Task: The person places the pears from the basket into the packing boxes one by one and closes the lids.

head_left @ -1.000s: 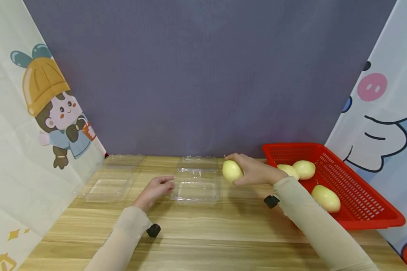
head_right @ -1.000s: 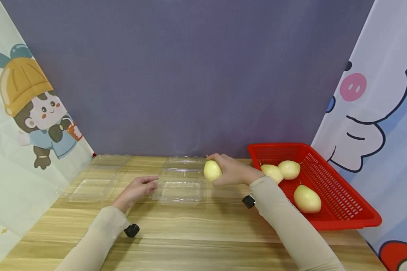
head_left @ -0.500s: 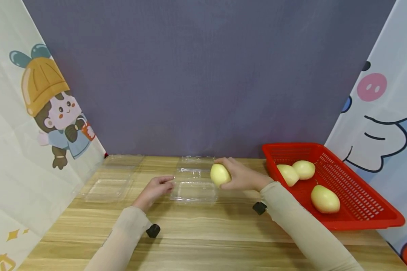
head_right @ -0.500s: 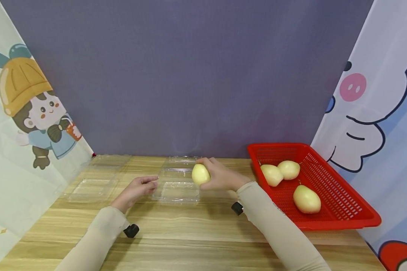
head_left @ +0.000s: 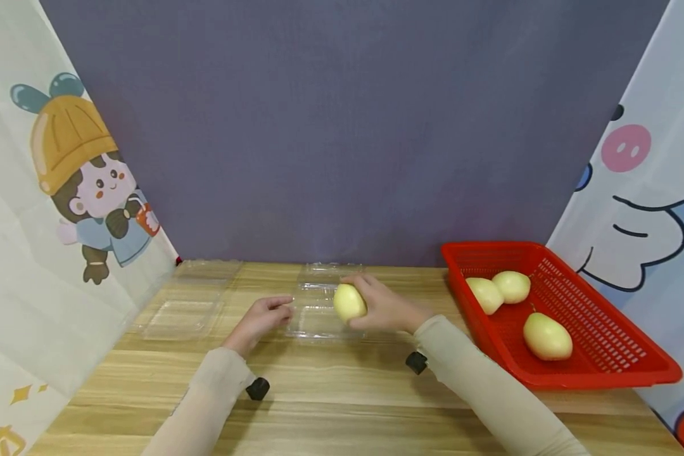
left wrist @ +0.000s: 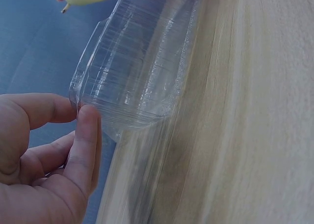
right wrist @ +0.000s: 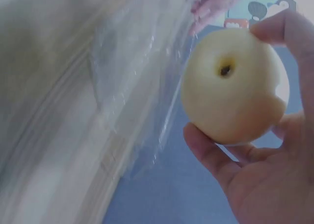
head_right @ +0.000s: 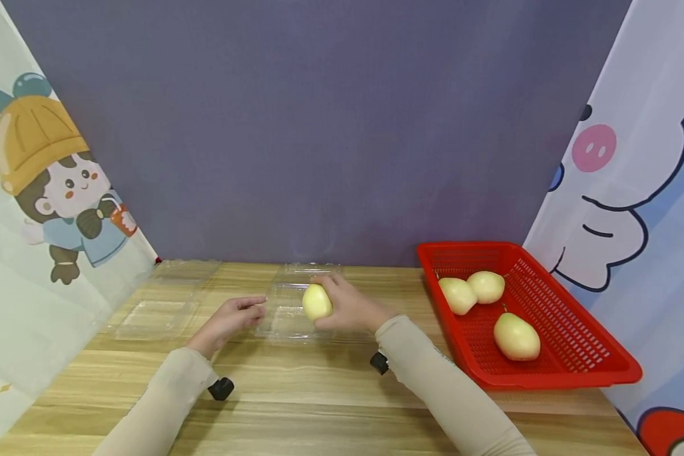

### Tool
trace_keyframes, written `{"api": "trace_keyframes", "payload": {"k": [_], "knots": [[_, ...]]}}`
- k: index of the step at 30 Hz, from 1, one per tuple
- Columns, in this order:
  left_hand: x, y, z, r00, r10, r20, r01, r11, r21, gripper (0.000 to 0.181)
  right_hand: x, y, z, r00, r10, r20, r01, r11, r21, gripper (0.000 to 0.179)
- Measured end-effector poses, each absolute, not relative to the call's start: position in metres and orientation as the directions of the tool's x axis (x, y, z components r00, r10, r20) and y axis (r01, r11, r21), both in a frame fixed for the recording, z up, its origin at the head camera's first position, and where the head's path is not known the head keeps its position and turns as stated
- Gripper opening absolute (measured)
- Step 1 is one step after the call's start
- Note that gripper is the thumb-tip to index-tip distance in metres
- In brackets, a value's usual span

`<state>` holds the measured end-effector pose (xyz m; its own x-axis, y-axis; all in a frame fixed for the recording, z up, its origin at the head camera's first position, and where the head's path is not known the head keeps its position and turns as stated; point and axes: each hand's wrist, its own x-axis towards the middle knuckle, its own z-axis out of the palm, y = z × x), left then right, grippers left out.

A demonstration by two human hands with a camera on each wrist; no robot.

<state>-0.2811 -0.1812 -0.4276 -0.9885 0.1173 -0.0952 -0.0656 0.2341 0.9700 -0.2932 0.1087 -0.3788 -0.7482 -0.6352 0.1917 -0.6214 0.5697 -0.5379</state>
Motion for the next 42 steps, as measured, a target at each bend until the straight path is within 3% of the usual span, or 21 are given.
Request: {"api": "trace_keyframes", "payload": {"k": [42], "knots": [[-0.284, -0.184, -0.432, -0.989, 0.118, -0.093, -0.064, 0.227, 0.972, 0.046, -0.303, 0.039, -0.416, -0.778, -0.594, 0.203, -0.592, 0.585, -0.555, 0.078]]}}
